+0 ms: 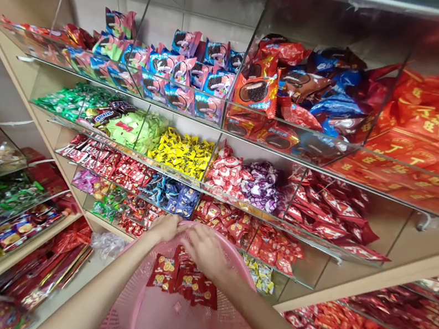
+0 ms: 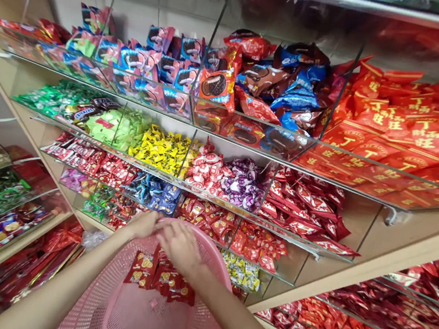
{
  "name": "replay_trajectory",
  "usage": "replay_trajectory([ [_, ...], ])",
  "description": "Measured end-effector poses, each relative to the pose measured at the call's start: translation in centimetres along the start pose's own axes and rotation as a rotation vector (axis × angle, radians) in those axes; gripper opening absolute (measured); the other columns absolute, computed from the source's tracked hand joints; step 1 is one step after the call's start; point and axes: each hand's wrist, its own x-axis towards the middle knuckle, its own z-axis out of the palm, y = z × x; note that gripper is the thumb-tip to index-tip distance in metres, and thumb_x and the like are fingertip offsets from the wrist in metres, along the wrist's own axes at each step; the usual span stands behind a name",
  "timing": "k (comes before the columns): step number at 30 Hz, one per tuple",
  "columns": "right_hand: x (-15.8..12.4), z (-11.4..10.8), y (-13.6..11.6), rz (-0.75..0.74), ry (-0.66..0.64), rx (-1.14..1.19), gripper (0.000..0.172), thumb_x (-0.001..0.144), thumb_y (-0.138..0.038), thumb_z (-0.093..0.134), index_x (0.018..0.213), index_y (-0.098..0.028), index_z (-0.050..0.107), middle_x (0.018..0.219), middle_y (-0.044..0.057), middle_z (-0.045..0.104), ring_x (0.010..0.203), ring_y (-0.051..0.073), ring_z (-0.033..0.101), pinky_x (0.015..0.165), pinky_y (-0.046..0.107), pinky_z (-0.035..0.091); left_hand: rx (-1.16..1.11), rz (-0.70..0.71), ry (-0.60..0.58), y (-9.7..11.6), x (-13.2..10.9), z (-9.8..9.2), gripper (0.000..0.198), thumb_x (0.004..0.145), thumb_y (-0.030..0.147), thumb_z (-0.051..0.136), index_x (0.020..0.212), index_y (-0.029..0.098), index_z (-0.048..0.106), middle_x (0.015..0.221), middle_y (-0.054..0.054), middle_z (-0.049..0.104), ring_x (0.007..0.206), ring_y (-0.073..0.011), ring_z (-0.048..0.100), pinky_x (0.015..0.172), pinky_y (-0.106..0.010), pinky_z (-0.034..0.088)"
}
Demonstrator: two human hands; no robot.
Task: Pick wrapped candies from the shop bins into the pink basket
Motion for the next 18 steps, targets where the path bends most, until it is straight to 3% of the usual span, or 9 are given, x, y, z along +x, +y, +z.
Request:
replay_trajectory([
  [4,1.3,-0.8,6.8,0.208,-0.032,-0.066,0.028,0.089,-0.018,0.029,0.1,-0.016,0.055,0.099,0.009,0.054,0.09,0.017,0.048,0.081,0.031,0.036,-0.02,-0.033,0.002,-1.1,-0.6,0.1,0.068,0.073,0.071,0.016,0.076,0.021,0.061,0.082,-0.013,0.069,0.079,-0.0292,0.063,0.065,-0.035,0.043],
  [7,1.3,0.1,10.6,0.13,-0.208,-0.096,0.036,0.082,-0.006,0.036,0.112,-0.019,0.051,0.112,0.01,0.049,0.104,0.019,0.042,0.087,0.031,0.032,-0.027,-0.05,0.002,-1.7,-0.9,0.0,0.068,0.072,0.072,0.017,0.074,0.02,0.061,0.08,-0.013,0.069,0.079,-0.0291,0.063,0.065,-0.034,0.043],
  [10,1.2,1.1,11.6,0.044,-0.324,-0.093,0.045,0.077,-0.008,0.044,0.119,-0.022,0.047,0.114,0.009,0.046,0.105,0.021,0.039,0.086,0.032,0.031,-0.031,-0.058,-0.003,-2.1,-1.1,0.1,0.067,0.071,0.073,0.018,0.074,0.021,0.06,0.08,-0.012,0.068,0.079,-0.029,0.063,0.065,-0.034,0.043],
  [13,1.7,1.5,11.1,-0.007,-0.37,-0.069,0.043,0.078,-0.016,0.048,0.12,-0.024,0.048,0.108,0.009,0.046,0.098,0.021,0.042,0.084,0.033,0.032,-0.032,-0.062,-0.006,-2.4,-1.1,0.2,0.067,0.07,0.073,0.018,0.074,0.021,0.06,0.08,-0.012,0.068,0.08,-0.0301,0.063,0.066,-0.036,0.043],
  [18,2.5,1.6,11.4,0.032,-0.415,-0.009,0.039,0.074,-0.015,0.053,0.112,-0.022,0.054,0.108,0.01,0.047,0.102,0.022,0.041,0.091,0.037,0.027,-0.039,-0.06,0.0,-2.8,-0.9,0.5,0.066,0.071,0.073,0.017,0.071,0.021,0.058,0.079,-0.011,0.068,0.08,-0.029,0.063,0.066,-0.035,0.043],
])
